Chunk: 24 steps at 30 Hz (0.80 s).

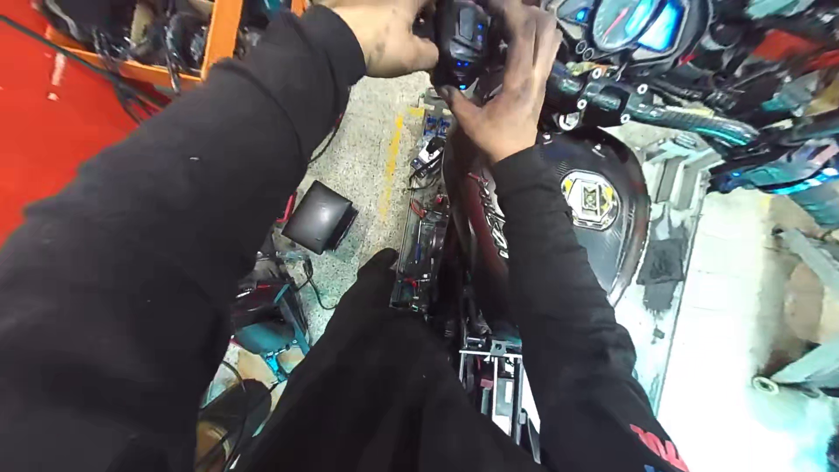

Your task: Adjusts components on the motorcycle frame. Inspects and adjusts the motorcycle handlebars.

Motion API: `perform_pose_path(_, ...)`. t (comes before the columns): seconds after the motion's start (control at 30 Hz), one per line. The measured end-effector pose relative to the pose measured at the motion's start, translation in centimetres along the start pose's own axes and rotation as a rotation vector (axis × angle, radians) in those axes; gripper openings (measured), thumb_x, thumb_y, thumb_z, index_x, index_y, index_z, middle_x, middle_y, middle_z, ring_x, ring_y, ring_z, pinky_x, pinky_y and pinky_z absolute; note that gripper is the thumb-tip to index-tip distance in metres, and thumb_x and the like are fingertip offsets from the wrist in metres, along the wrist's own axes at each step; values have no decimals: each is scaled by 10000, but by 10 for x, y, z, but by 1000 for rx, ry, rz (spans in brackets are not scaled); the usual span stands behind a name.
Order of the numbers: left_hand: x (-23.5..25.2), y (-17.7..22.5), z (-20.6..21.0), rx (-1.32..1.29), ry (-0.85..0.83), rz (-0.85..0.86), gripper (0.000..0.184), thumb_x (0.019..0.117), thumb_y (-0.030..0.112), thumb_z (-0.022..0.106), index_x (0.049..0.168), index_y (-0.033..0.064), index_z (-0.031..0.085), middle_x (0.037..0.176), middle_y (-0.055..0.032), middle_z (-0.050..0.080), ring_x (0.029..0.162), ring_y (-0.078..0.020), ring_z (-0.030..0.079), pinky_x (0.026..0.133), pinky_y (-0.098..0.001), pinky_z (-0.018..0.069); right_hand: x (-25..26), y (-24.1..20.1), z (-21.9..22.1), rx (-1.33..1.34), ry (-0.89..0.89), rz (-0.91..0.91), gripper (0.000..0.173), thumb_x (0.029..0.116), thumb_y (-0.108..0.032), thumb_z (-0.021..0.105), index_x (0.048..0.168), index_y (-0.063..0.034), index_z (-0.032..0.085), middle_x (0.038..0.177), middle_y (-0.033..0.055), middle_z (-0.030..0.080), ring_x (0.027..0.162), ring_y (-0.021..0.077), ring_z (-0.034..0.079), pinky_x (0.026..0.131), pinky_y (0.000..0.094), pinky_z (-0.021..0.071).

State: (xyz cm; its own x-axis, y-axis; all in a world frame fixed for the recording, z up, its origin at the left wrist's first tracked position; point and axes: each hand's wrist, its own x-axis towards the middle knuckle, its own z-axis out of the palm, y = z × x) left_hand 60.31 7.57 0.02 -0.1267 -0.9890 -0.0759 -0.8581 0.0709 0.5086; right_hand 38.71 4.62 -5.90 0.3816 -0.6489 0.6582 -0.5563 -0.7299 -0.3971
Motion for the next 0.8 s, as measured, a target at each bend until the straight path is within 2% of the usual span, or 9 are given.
perform_pose_path(0.1, 1, 0, 3, -24, -20, -14, 482, 905, 382, 590, 1330, 159, 631, 1244, -116, 683, 1181, -265, 650, 1005, -573, 488, -1, -1, 4, -38, -60, 13, 818, 691, -535, 843, 1372, -129, 643, 1341, 194, 583, 1260, 372, 537, 1046, 535, 450)
perform_pose_path(0.17, 2, -1, 6, -25, 15, 16, 444, 881, 351, 606, 1254, 119, 672, 1175, -131, 703, 1129, -267, 670, 963, -562, 506, -3, -1, 6, -20, -71, 12, 871, 670, -572, 854, 1375, -110, 633, 1366, 209, 551, 1262, 375, 529, 1044, 540, 453)
perform_pose_path(0.23, 3, 0, 6, -3, 44, 45, 382, 871, 334, 621, 1170, 111, 702, 1089, -126, 715, 1058, -266, 681, 900, -560, 515, -4, 2, 11, -12, -5, 4, 863, 665, -560, 865, 1353, -85, 648, 1376, 239, 535, 1248, 391, 537, 1031, 532, 465)
perform_pose_path(0.43, 3, 1, 4, 38, 44, 43, 391, 862, 349, 632, 1160, 108, 707, 1080, -129, 721, 1055, -271, 689, 894, -569, 522, -2, 2, 16, 0, 80, 1, 926, 642, -544, 879, 1343, -1, 615, 1415, 319, 466, 1269, 416, 528, 1024, 469, 506)
perform_pose_path(0.5, 3, 0, 7, 30, 62, 65, 341, 851, 325, 641, 1098, 102, 717, 1020, -107, 721, 997, -238, 695, 852, -532, 536, -2, 3, 15, 8, 56, 30, 984, 634, -580, 874, 1373, 4, 592, 1438, 330, 445, 1300, 423, 504, 1053, 477, 484)
perform_pose_path(0.57, 3, 1, 7, 25, 71, 71, 328, 846, 325, 649, 1078, 104, 720, 1002, -93, 722, 980, -222, 697, 842, -516, 543, 0, 4, 13, 36, -14, 26, 1005, 626, -604, 859, 1389, -11, 581, 1451, 314, 451, 1312, 417, 497, 1059, 513, 465)
perform_pose_path(0.67, 1, 4, 5, 49, 49, 18, 381, 856, 341, 634, 1133, 90, 710, 1047, -133, 718, 1029, -275, 688, 863, -565, 524, 1, 6, 15, -16, -66, 28, 954, 645, -604, 845, 1391, -59, 608, 1443, 258, 509, 1311, 399, 523, 1086, 540, 446)
perform_pose_path(0.8, 1, 4, 4, 65, 49, 11, 409, 849, 355, 632, 1157, 95, 704, 1079, -147, 716, 1056, -301, 682, 879, -588, 513, 3, 3, 14, -42, -119, 48, 964, 647, -621, 820, 1430, -110, 585, 1464, 234, 497, 1339, 394, 496, 1122, 577, 386)
